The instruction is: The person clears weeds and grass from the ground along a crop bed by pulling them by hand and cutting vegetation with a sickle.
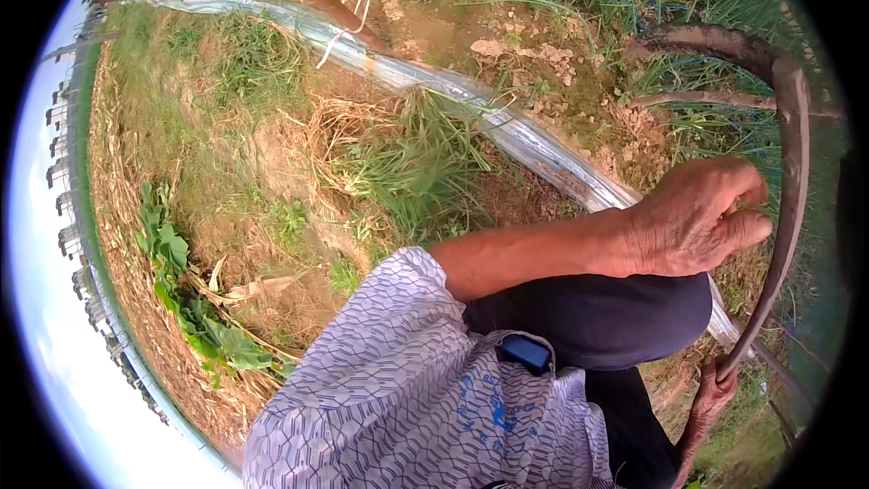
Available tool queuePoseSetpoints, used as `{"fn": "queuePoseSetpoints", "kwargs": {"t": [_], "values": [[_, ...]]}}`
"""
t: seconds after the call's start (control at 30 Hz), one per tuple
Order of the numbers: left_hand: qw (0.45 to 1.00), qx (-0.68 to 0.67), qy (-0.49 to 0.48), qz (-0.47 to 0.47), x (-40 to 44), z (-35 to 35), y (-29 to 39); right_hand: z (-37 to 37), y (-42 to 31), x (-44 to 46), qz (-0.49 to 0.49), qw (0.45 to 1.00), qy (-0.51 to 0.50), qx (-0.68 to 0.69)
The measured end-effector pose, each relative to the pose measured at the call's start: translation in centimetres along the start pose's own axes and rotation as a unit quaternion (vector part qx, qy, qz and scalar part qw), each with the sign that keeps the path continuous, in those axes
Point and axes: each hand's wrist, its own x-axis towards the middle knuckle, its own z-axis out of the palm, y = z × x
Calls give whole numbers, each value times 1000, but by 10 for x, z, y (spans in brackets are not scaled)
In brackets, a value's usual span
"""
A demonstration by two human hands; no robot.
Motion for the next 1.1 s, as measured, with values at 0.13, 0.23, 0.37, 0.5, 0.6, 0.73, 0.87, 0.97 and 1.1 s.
{"fn": "queuePoseSetpoints", "kwargs": {"t": [0.13,0.23,0.37,0.5,0.6,0.73,0.87,0.97,1.1], "values": [[879,470,42,-68,-104,-116,-63,18,3,26,-27,983,-172,-54],[764,644,18,-25,-199,-156,-75,39,-13,54,-21,963,-267,-41],[780,622,23,-63,-278,-146,-65,64,-10,104,-165,944,-238,-160],[816,510,81,-259,-338,-132,-61,84,-106,110,-117,946,-234,-193],[744,568,197,-291,-349,-153,-77,96,-143,117,-141,929,-270,-209],[505,561,485,-441,-315,-190,-139,125,-190,112,-144,917,-302,-217],[601,354,512,-502,-274,-218,-114,148,-198,114,-239,890,-354,-160],[648,428,527,-345,-284,-262,-72,154,-171,125,-285,853,-435,-46],[604,417,670,-110,-299,-323,-15,146,-160,121,-269,856,-438,-57]]}}
